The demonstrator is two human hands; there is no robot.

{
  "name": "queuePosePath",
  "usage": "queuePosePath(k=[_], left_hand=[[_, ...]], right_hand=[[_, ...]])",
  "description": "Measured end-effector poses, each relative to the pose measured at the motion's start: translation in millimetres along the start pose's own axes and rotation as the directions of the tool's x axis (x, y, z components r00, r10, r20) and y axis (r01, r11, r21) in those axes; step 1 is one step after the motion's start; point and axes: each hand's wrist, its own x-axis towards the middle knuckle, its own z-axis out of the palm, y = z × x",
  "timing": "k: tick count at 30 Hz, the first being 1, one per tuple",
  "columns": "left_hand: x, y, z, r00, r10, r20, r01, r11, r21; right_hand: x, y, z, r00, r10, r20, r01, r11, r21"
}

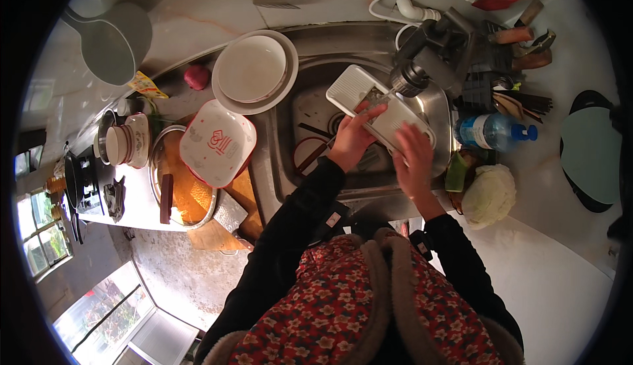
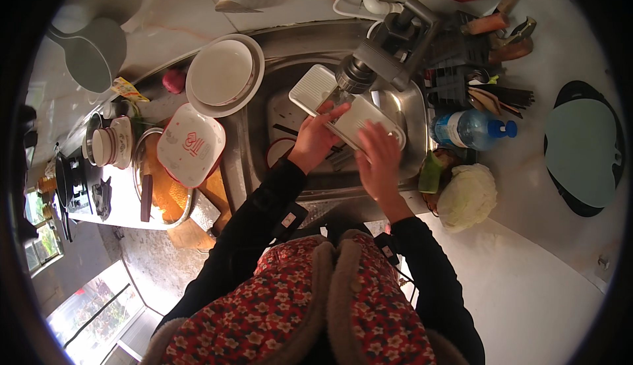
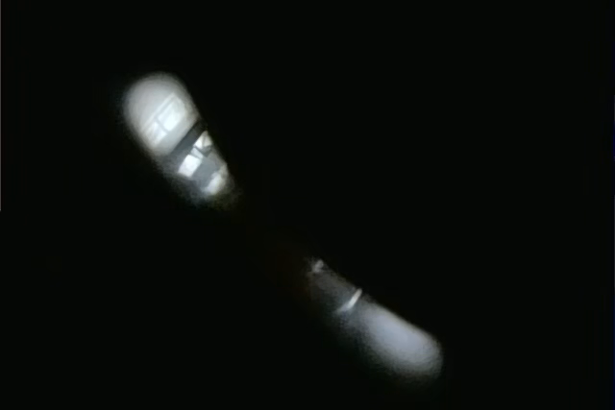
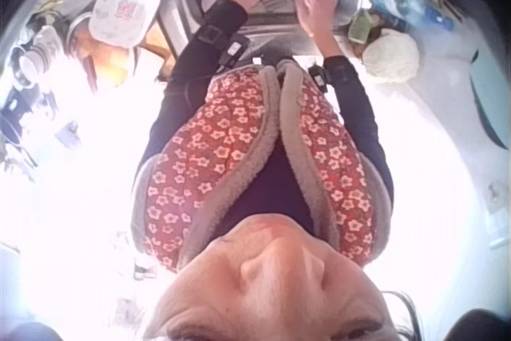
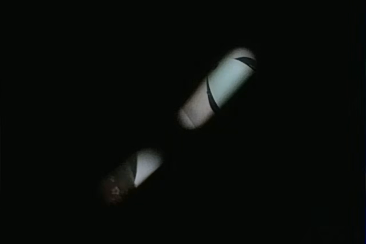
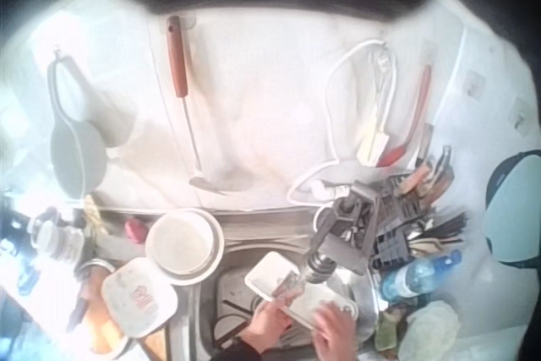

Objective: The person washes a small bowl, a square plate, a round plate, a rectangular plate, a grater, and a ladle in a kitchen sink using a sponge and running water. Each item is scrubbed and rinsed, then placed on the counter or back in the sink.

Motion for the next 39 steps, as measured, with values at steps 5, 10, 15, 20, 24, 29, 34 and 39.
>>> queuePosePath(k=[5,10,15,20,24,29,34,39], left_hand=[[14.1,-15.3,10.2,1.000,-0.010,0.029,0.009,0.998,0.055],[30.0,-20.4,19.0,0.996,0.013,-0.087,-0.012,1.000,0.014],[42.2,-16.3,27.6,0.992,0.089,-0.090,-0.089,0.996,-0.003],[34.7,-8.6,36.6,0.995,0.071,-0.063,-0.078,0.990,-0.120],[20.6,2.2,38.7,0.997,0.071,0.013,-0.070,0.996,-0.050],[3.7,15.1,37.9,0.992,0.124,-0.028,-0.118,0.981,0.156],[-1.7,32.1,30.2,0.947,0.315,-0.053,-0.271,0.879,0.393],[-17.1,43.7,10.8,0.883,0.463,-0.080,-0.346,0.757,0.555]], right_hand=[[-8.2,26.3,-9.1,0.897,0.372,-0.239,-0.313,0.916,0.252],[1.2,39.6,-9.2,0.741,0.590,-0.320,-0.375,0.760,0.531],[12.1,39.6,-9.3,0.618,0.785,-0.034,-0.380,0.337,0.861],[26.1,26.7,3.5,0.614,0.778,0.131,-0.292,0.070,0.954],[43.6,23.0,21.6,0.653,0.746,0.132,-0.258,0.056,0.965],[60.3,23.3,44.7,0.662,0.713,0.232,-0.376,0.047,0.925],[65.4,31.3,68.0,0.672,0.539,0.507,-0.600,-0.005,0.800],[39.2,57.5,115.4,0.650,0.409,0.640,-0.749,0.201,0.632]])
